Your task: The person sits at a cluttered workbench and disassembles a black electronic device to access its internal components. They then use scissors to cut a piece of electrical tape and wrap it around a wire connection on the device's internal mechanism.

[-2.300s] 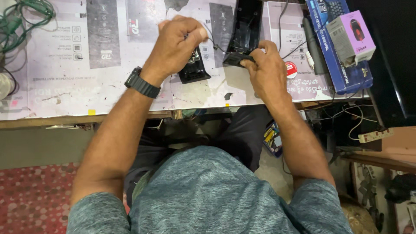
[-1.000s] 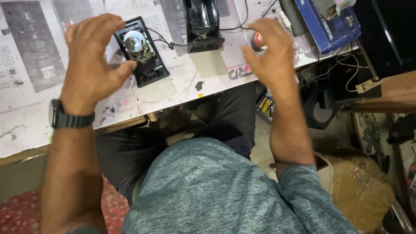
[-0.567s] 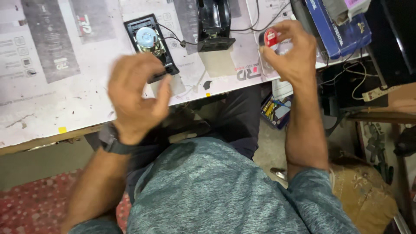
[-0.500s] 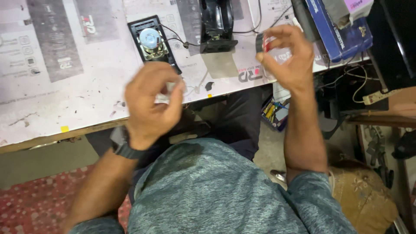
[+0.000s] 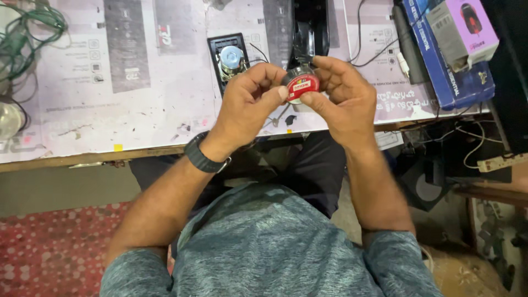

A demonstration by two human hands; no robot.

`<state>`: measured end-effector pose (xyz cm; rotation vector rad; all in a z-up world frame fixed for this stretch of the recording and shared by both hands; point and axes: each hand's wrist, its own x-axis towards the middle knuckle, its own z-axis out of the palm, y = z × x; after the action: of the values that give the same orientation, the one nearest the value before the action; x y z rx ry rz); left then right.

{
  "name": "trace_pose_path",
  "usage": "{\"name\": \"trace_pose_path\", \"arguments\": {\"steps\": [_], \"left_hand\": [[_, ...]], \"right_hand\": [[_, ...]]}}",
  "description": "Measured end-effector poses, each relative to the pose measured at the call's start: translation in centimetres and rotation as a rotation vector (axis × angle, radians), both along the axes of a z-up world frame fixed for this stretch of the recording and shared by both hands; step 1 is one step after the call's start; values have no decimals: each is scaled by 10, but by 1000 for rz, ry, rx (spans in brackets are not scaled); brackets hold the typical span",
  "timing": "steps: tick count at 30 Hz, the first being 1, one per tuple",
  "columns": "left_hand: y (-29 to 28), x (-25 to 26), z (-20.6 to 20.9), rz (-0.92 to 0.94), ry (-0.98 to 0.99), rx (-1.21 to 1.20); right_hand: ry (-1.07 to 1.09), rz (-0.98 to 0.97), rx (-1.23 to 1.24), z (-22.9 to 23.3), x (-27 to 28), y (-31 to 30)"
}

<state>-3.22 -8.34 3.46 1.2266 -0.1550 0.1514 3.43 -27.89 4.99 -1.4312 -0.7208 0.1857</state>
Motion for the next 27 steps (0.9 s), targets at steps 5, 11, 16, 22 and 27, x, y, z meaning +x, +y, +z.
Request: {"name": "trace_pose_path", "arguments": {"steps": [5, 11, 16, 22, 27], "left_hand": [[17, 3, -6, -85, 85, -112], [27, -3, -17, -135, 130, -263], [35, -16, -19, -216, 131, -393], [43, -25, -26, -291, 111, -654], [50, -31, -34, -274, 152, -716]], "right_hand": [[282, 127, 26, -5, 8, 10], [411, 265, 128, -16, 17, 16], [418, 295, 132, -18, 11, 22], [610, 375, 134, -14, 5, 36], [737, 472, 193, -25, 1, 46]]}}
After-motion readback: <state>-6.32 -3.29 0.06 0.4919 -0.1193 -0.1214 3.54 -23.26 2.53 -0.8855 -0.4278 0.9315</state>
